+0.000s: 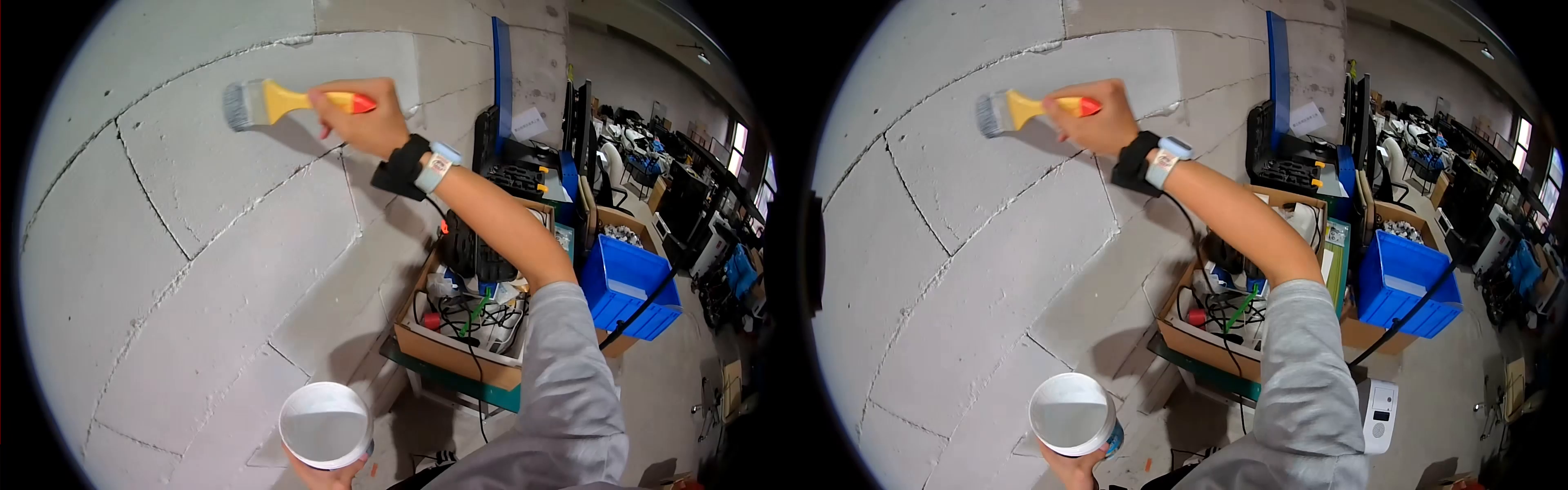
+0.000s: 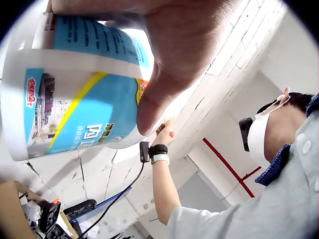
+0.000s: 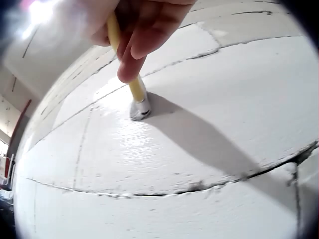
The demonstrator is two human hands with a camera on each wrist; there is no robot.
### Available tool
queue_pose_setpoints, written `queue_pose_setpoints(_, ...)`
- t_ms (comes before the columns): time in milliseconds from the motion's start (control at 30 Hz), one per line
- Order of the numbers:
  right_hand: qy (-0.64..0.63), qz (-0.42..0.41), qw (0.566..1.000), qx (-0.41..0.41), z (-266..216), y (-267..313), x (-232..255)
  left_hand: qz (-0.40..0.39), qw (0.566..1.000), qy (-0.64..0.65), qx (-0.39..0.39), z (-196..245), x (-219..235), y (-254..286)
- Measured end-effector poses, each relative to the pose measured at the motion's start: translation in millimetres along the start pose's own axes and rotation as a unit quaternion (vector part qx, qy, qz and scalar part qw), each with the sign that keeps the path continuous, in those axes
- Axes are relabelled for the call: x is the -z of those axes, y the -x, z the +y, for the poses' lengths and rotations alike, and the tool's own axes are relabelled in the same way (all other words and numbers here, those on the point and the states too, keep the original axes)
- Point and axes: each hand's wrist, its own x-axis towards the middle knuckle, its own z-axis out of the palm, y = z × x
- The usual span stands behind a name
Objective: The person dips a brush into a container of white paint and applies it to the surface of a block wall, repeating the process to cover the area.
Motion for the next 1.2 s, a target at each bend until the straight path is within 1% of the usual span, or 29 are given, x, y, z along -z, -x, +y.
queue_pose_setpoints(33, -0.008, 0.024, 0.999, -0.028, 16.7, -4.3, 9.5, 0.000, 1.000, 0.001, -0.001, -1.8, 3.0, -2.9)
queue_pose_setpoints(100, 0.053, 0.037, 0.996, -0.065, 35.1, -7.2, 40.1, 0.004, 1.000, -0.003, -0.006, -10.4, 15.8, -5.0)
queue_pose_setpoints(133, 0.082, 0.067, 0.991, -0.080, 48.1, -8.6, 56.3, 0.006, 1.000, -0.004, -0.004, -17.9, 23.6, -8.2)
queue_pose_setpoints(167, 0.110, 0.096, 0.985, -0.095, 61.8, -10.0, 71.7, 0.020, 0.999, -0.028, -0.020, -27.3, 31.9, -12.2)
queue_pose_setpoints(200, 0.176, 0.117, 0.974, -0.084, 72.2, -11.6, 87.9, 0.037, 0.997, -0.050, -0.036, -32.1, 37.0, -13.2)
queue_pose_setpoints(233, 0.240, 0.137, 0.958, -0.071, 82.4, -15.1, 102.7, 0.046, 0.997, -0.050, -0.036, -29.8, 38.6, -12.3)
queue_pose_setpoints(267, 0.343, 0.159, 0.926, -0.027, 98.2, -20.8, 117.2, 0.053, 0.996, -0.059, -0.044, -24.8, 38.8, -12.2)
queue_pose_setpoints(300, 0.439, 0.178, 0.881, 0.019, 109.9, -25.9, 122.7, 0.062, 0.994, -0.067, -0.052, -19.1, 38.4, -11.2)
queue_pose_setpoints(333, 0.403, 0.189, 0.895, -0.001, 108.9, -29.7, 115.7, 0.075, 0.994, -0.066, -0.054, -11.2, 35.2, -9.7)
queue_pose_setpoints(367, 0.366, 0.199, 0.909, -0.020, 109.7, -33.1, 105.8, 0.077, 0.996, -0.047, -0.023, -2.1, 29.9, -8.1)
queue_pose_setpoints(400, 0.376, 0.175, 0.910, 0.017, 113.4, -34.3, 87.6, 0.077, 0.997, -0.028, 0.007, 2.2, 26.8, -6.5)
queue_pose_setpoints(433, 0.369, 0.174, 0.913, 0.018, 104.3, -32.6, 66.9, 0.085, 0.996, -0.029, 0.005, 1.6, 26.5, -5.2)
queue_pose_setpoints(500, 0.375, 0.146, 0.915, 0.015, 59.8, -25.9, 26.7, 0.071, 0.997, -0.036, 0.009, -2.9, 26.2, -5.4)
queue_pose_setpoints(533, 0.334, 0.130, 0.932, 0.047, 44.3, -22.5, 15.1, 0.056, 0.998, -0.034, -0.010, -6.0, 23.7, -9.3)
queue_pose_setpoints(567, 0.292, 0.114, 0.946, 0.082, 28.7, -21.1, 5.3, 0.063, 0.997, -0.034, -0.013, -6.0, 20.8, -10.5)
queue_pose_setpoints(633, 0.177, 0.047, 0.977, 0.105, -11.6, -12.7, -18.5, 0.044, 0.999, -0.017, 0.003, -6.1, 12.5, -12.0)
queue_pose_setpoints(667, 0.171, 0.047, 0.978, 0.108, -26.9, -10.3, -30.0, 0.050, 0.999, -0.017, 0.000, -6.1, 8.3, -13.1)
queue_pose_setpoints(700, 0.046, 0.031, 0.993, 0.104, -39.9, -8.4, -40.8, 0.047, 0.999, -0.024, 0.001, -6.0, 4.4, -14.4)
queue_pose_setpoints(733, -0.079, 0.014, 0.992, 0.099, -44.6, -9.0, -47.9, 0.042, 0.999, -0.031, 0.002, -6.4, 1.1, -15.7)
queue_pose_setpoints(767, -0.084, 0.014, 0.991, 0.103, -42.7, -12.9, -52.0, 0.047, 0.998, -0.031, -0.002, -8.1, -1.4, -17.0)
queue_pose_setpoints(833, -0.128, 0.086, 0.983, 0.101, -37.0, -24.2, -57.2, 0.036, 0.999, -0.020, -0.032, -13.1, -3.5, -18.7)
queue_pose_setpoints(867, -0.148, 0.134, 0.973, 0.118, -20.6, -30.3, -59.8, 0.043, 0.998, -0.021, -0.037, -15.1, -4.3, -19.6)
queue_pose_setpoints(900, -0.156, 0.133, 0.971, 0.122, -7.1, -34.9, -56.5, 0.049, 0.998, -0.024, -0.043, -17.4, -4.9, -20.4)
queue_pose_setpoints(967, -0.165, 0.192, 0.967, 0.026, 17.0, -43.2, -35.1, 0.063, 0.996, -0.022, -0.057, -28.8, -2.7, -23.3)
queue_pose_setpoints(1033, -0.121, 0.215, 0.968, 0.033, 36.9, -47.9, -17.6, 0.077, 0.991, -0.082, -0.077, -42.7, 2.2, -27.8)
queue_pose_setpoints(1067, -0.108, 0.229, 0.967, 0.026, 45.3, -48.9, -9.3, 0.085, 0.990, -0.079, -0.081, -44.1, 0.7, -25.9)
queue_pose_setpoints(1133, -0.082, 0.258, 0.963, 0.009, 61.6, -51.3, 9.3, 0.101, 0.993, -0.064, -0.016, -35.3, -4.4, -19.5)
queue_pose_setpoints(1200, -0.044, 0.294, 0.955, -0.020, 80.6, -52.5, 32.9, 0.103, 0.993, -0.054, -0.008, -30.8, -3.6, -13.4)
